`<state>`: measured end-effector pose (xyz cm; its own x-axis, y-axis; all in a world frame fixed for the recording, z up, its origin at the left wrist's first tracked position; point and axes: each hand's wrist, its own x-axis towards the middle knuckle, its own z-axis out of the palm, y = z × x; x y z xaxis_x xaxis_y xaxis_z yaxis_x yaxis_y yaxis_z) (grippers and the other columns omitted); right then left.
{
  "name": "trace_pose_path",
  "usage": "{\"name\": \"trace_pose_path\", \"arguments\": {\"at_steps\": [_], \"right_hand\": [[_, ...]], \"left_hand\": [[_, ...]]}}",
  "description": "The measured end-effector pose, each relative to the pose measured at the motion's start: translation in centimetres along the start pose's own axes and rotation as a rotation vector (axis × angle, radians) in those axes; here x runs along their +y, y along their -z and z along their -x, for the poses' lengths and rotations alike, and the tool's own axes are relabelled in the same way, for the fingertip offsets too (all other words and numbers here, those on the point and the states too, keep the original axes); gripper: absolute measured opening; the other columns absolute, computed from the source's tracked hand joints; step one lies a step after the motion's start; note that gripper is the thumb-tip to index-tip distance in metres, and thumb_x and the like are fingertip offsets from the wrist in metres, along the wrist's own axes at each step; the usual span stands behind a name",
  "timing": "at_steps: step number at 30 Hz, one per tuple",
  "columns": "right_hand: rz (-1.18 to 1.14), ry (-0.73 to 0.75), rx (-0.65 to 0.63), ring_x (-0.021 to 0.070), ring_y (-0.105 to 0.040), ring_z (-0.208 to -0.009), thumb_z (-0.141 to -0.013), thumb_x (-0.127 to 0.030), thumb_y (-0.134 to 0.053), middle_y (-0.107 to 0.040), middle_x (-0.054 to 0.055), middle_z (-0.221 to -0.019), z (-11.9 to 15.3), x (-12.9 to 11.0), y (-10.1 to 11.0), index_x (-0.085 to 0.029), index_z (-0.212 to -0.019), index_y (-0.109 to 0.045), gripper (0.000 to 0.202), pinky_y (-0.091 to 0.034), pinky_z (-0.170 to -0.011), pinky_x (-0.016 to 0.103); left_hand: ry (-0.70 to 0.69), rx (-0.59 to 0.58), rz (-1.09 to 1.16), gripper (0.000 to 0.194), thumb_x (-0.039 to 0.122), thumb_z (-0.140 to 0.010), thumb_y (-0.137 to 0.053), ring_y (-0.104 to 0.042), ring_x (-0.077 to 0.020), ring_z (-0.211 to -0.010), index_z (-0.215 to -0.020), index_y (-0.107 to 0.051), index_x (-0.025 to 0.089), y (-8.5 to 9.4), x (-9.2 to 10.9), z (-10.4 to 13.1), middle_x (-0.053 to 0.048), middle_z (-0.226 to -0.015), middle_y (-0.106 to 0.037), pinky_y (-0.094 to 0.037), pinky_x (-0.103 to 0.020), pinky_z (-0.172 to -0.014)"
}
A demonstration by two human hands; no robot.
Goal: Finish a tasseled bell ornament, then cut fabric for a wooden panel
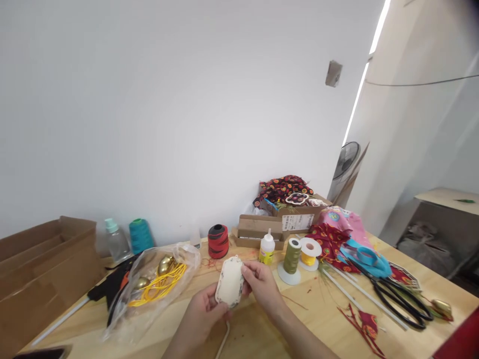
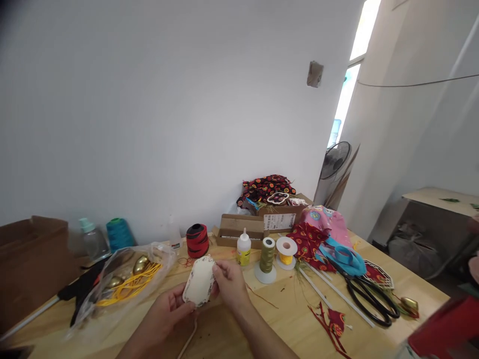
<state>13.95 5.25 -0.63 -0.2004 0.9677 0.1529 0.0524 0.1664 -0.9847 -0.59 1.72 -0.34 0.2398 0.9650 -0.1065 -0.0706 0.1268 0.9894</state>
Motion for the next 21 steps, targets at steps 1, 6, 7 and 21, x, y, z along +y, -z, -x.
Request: {"name": "trace_pose_path", "arguments": {"at_steps": [1, 6, 7, 21], "right_hand": [[0.015, 0.012, 0.003, 0.0078, -0.041, -0.034, -0.075, -0.058, -0.04, -0.046, -0.005, -0.041, 0.0, 0.1, -0.1, -0.014, -0.086, -0.065, 0.052, -0.038, -0.036, 0.019], [0.133, 0.096, -0.041, 0.0092, -0.046, -0.035, -0.077, -0.048, -0.042, -0.053, -0.002, -0.045, 0.6, -0.7, -0.7, -0.015, -0.086, -0.068, 0.043, -0.039, -0.035, 0.019], [0.174, 0.124, -0.027, 0.0105, -0.05, -0.039, -0.076, -0.045, -0.045, -0.057, -0.001, -0.049, 0.8, -1.1, -0.5, -0.016, -0.088, -0.068, 0.039, -0.042, -0.038, 0.02], [1.135, -0.159, 0.611, 0.0298, -0.062, -0.062, -0.045, -0.024, -0.048, -0.064, 0.008, -0.058, 12.6, 0.0, 27.4, -0.022, -0.057, -0.056, 0.014, -0.047, -0.059, 0.039]], "left_hand": [[0.005, -0.012, 0.03, 0.038, 0.029, -0.055, -0.071, -0.059, -0.0181, -0.07, -0.089, -0.064, 0.015, 0.0, -0.2, 0.0, -0.005, -0.079, -0.069, -0.048, -0.027, -0.06], [0.064, -0.022, 0.12, 0.032, 0.03, -0.055, -0.074, -0.058, -0.0169, -0.066, -0.08, -0.064, 0.015, -0.3, -1.2, 0.1, -0.002, -0.072, -0.067, -0.047, -0.025, -0.052], [0.075, -0.011, 0.119, 0.031, 0.031, -0.055, -0.073, -0.059, -0.0171, -0.066, -0.079, -0.063, 0.014, -0.4, -1.3, 0.1, -0.003, -0.07, -0.067, -0.046, -0.025, -0.052], [0.234, 0.013, 0.24, 0.041, 0.023, -0.05, -0.074, -0.066, -0.0206, -0.073, -0.084, -0.053, 0.014, -2.4, 0.1, 1.9, -0.007, -0.077, -0.07, -0.047, -0.024, -0.054]]}}
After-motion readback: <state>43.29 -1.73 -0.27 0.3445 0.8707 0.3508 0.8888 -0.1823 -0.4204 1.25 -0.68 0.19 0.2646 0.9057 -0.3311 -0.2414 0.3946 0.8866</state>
